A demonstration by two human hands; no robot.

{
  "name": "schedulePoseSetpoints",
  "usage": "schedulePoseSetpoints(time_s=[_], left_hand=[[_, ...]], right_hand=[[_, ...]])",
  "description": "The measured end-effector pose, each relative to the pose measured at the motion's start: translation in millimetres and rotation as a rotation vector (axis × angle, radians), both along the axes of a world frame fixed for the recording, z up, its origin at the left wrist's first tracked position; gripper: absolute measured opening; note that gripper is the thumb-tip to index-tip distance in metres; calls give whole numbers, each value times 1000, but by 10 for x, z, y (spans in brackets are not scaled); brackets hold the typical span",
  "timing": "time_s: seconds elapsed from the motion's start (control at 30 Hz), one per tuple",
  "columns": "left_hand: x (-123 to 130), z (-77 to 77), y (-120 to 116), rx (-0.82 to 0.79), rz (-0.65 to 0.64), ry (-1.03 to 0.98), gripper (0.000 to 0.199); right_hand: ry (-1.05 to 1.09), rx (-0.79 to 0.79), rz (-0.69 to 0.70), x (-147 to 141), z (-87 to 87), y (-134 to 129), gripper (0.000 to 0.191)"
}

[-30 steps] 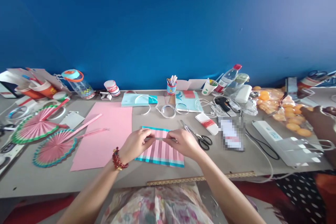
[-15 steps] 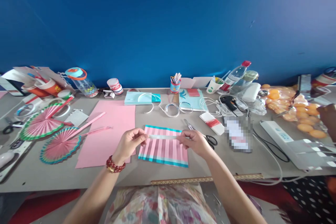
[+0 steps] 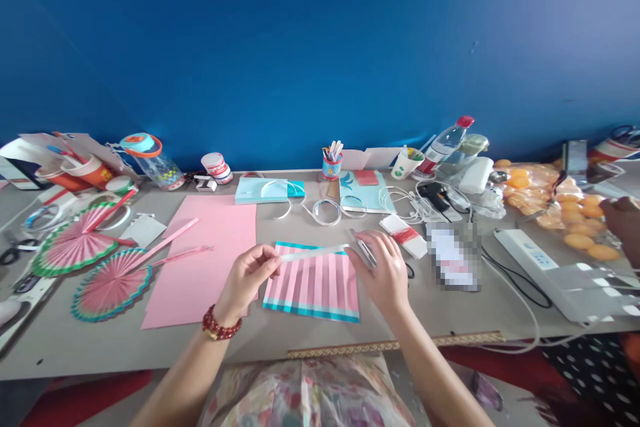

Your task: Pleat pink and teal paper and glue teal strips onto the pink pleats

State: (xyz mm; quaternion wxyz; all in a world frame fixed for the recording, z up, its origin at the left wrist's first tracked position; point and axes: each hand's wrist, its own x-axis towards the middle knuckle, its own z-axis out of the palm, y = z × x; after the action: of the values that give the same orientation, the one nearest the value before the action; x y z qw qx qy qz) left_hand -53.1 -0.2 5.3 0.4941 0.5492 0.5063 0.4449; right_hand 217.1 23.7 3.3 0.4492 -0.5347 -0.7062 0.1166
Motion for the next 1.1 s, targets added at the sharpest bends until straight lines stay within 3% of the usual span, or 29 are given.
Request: schedulePoseSetpoints(time_s=[0.07,0.17,0.23,0.37,0.57,0.77,1.1], left_hand=[[110,18,-31,13,16,-54,26],[297,69,-89,40,4,-85,26],[391,113,-125,61,-15,-89,26],[447,168,-173,109,-44,-70,24],[431,135,-211,158,-15,3,20],[464,129,-207,152,11,-14,15],[457,161,-215,163,56,131,17]], right_hand=[[-31,148,89,-133,129,-116,11],[17,138,354,-370,252,-275,15],[37,126,420,-494,269,-331,19],[83,111,421,-574,249,-339,21],[80,118,415,-555,270,-321,18],[4,146,380,-573,267,-316,19],[-147,173,349,-569,236,-297,17]])
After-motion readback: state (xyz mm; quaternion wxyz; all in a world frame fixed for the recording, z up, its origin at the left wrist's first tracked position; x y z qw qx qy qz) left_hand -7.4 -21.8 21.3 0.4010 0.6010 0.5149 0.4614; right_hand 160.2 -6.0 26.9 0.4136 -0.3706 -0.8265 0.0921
